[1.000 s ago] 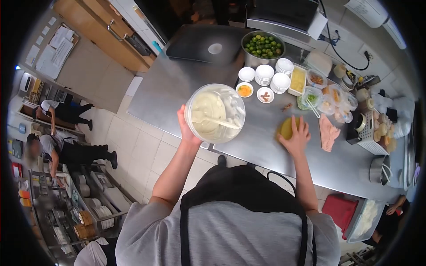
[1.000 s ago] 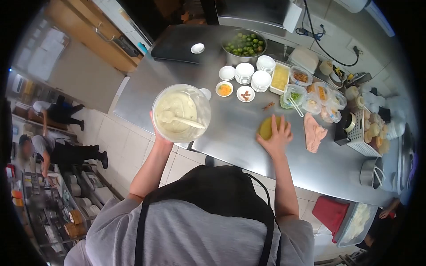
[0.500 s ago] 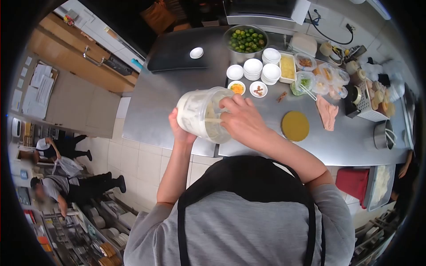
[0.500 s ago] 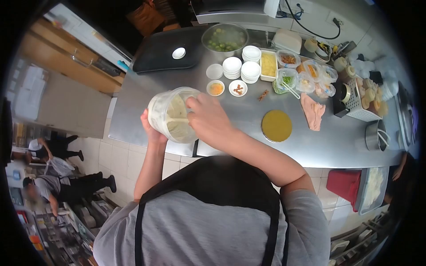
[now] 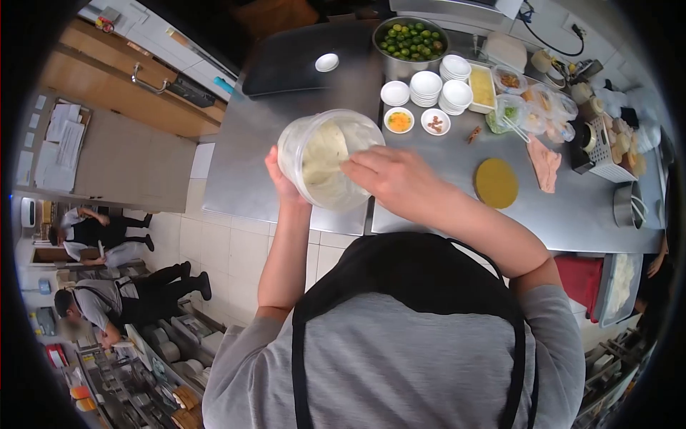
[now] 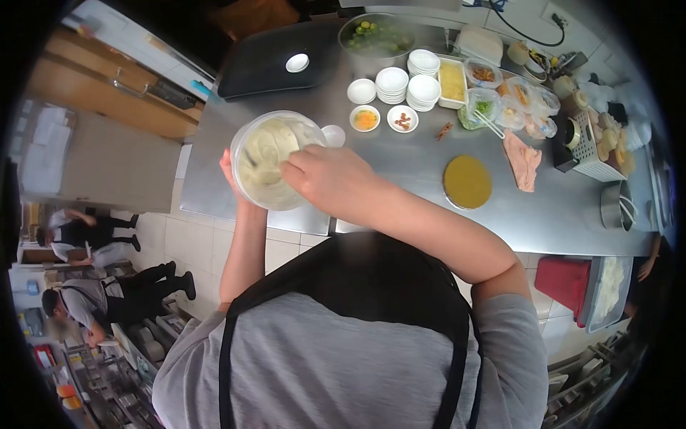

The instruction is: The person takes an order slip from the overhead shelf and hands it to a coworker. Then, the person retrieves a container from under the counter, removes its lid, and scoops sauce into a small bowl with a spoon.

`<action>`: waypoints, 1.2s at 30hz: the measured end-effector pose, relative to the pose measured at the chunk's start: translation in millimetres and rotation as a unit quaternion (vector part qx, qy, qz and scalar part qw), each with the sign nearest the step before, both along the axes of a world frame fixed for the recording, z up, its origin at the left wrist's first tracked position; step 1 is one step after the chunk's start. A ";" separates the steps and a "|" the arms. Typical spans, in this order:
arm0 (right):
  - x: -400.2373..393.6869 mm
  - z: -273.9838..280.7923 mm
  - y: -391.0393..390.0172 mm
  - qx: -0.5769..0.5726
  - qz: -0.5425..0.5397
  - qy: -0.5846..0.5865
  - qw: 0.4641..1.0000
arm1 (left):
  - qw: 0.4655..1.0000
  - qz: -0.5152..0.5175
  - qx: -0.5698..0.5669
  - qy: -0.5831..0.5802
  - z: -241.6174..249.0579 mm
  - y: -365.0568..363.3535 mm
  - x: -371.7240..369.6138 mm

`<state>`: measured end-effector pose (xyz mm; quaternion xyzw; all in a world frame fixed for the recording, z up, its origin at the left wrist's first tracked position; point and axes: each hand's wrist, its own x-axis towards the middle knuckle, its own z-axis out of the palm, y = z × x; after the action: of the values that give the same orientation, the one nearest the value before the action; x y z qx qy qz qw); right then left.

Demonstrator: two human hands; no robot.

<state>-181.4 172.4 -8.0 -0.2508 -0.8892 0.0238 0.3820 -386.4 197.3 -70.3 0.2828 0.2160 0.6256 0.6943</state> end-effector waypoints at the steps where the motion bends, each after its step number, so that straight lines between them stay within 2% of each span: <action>1: 3.2 0.2 -1.5 -0.018 0.004 -0.031 0.999 | 0.999 0.022 -0.007 0.023 0.9 2.4 -1.1; 3: 3.8 6.2 -1.0 -0.035 0.007 -0.062 0.997 | 1.000 -0.009 0.003 0.007 3.9 6.0 -1.6; 5: 0.4 20.3 3.4 0.020 -0.050 0.046 0.997 | 0.999 -0.043 0.012 -0.008 7.3 7.8 0.9; 9: -6.1 4.2 7.9 0.051 -0.047 0.027 0.997 | 0.999 -0.032 0.026 0.024 15.3 12.9 2.8; 11: 1.0 1.1 5.4 -0.020 -0.033 -0.013 0.999 | 0.999 -0.025 0.022 0.027 15.4 16.2 0.5; 12: 1.8 3.6 9.1 -0.018 -0.035 -0.013 0.999 | 0.998 -0.054 0.030 0.014 13.4 19.4 -0.7; 13: 3.1 8.6 13.0 0.012 -0.077 0.026 0.997 | 0.996 -0.083 0.036 0.002 13.3 20.7 -0.5; 15: 1.7 7.2 11.2 0.037 -0.120 0.065 0.990 | 0.997 -0.059 0.042 0.029 17.2 20.1 0.3; 17: -4.1 -0.3 8.9 0.019 -0.105 -0.002 0.994 | 0.996 -0.036 0.053 0.060 21.3 23.2 -1.7; 20: -0.8 -3.9 8.2 -0.021 -0.074 -0.001 0.997 | 0.996 -0.037 0.060 0.047 22.2 28.5 -3.9; 24: -4.2 4.8 11.6 -0.022 -0.105 0.026 0.994 | 0.995 -0.066 0.062 0.042 17.9 33.1 -7.3; 26: -8.6 -3.4 9.4 -0.035 -0.035 -0.032 0.998 | 0.994 -0.074 0.057 0.049 14.3 38.1 -9.4; 27: -7.7 -5.5 10.5 -0.036 -0.035 -0.033 0.998 | 0.994 -0.074 0.059 0.053 13.4 39.7 -10.3; 29: -4.5 -10.0 13.8 0.004 -0.069 0.045 0.997 | 0.994 -0.071 0.058 0.056 9.1 41.9 -13.7; 33: -7.7 -21.6 18.4 0.004 -0.053 0.030 0.998 | 0.992 -0.086 0.066 0.066 6.1 45.7 -16.7; 36: -7.9 -26.9 18.1 -0.057 -0.014 0.030 0.998 | 0.991 -0.080 0.073 0.080 8.2 47.9 -20.7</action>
<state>-189.3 190.5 -34.9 -0.2836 -0.8710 0.0768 0.3937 -407.1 245.2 -62.0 0.3983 0.2016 0.5576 0.6999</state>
